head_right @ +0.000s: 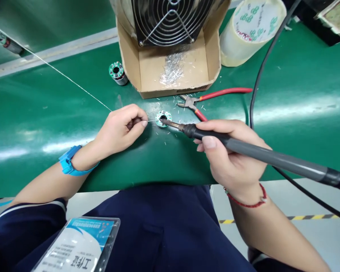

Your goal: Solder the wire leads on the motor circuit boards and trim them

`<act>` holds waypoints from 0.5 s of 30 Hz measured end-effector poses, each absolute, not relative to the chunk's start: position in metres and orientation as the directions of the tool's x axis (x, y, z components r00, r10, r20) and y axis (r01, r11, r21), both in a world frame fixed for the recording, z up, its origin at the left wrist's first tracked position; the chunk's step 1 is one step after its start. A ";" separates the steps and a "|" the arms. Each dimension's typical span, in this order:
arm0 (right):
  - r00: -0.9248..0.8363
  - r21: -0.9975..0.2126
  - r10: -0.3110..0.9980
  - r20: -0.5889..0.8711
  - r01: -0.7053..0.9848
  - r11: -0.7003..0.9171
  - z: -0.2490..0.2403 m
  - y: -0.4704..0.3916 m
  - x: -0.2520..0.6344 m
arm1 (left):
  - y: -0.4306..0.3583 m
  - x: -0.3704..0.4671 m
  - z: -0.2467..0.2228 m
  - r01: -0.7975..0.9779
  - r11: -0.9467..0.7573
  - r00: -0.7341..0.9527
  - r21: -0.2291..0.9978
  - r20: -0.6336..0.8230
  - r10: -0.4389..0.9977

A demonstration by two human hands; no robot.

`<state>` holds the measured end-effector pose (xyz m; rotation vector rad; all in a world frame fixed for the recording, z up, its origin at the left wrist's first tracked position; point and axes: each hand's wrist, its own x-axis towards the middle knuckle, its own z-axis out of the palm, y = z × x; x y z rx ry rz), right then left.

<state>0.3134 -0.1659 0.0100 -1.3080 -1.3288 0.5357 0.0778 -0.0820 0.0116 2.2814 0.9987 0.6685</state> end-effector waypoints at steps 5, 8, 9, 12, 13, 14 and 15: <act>0.244 -0.878 0.884 0.400 0.381 0.292 0.011 -0.164 0.315 | -0.082 0.082 0.009 0.496 -0.580 0.609 0.646 0.217 0.763; 0.228 -0.871 0.889 0.397 0.400 0.287 0.013 -0.164 0.315 | -0.083 0.087 0.007 0.481 -0.603 0.630 0.636 0.228 0.742; 0.226 -0.870 0.892 0.393 0.405 0.280 0.013 -0.164 0.315 | -0.083 0.088 0.007 0.478 -0.604 0.633 0.638 0.226 0.740; 0.233 -0.872 0.892 0.387 0.407 0.272 0.014 -0.163 0.315 | -0.082 0.090 0.006 0.491 -0.557 0.618 0.670 0.182 0.765; 0.230 -0.873 0.895 0.383 0.407 0.269 0.014 -0.163 0.316 | -0.082 0.090 0.006 0.496 -0.538 0.614 0.681 0.163 0.772; 0.227 -0.874 0.898 0.377 0.409 0.264 0.015 -0.163 0.317 | -0.081 0.090 0.005 0.496 -0.529 0.620 0.689 0.146 0.771; 0.224 -0.874 0.901 0.371 0.414 0.256 0.016 -0.162 0.317 | -0.080 0.090 0.004 0.494 -0.530 0.633 0.689 0.133 0.762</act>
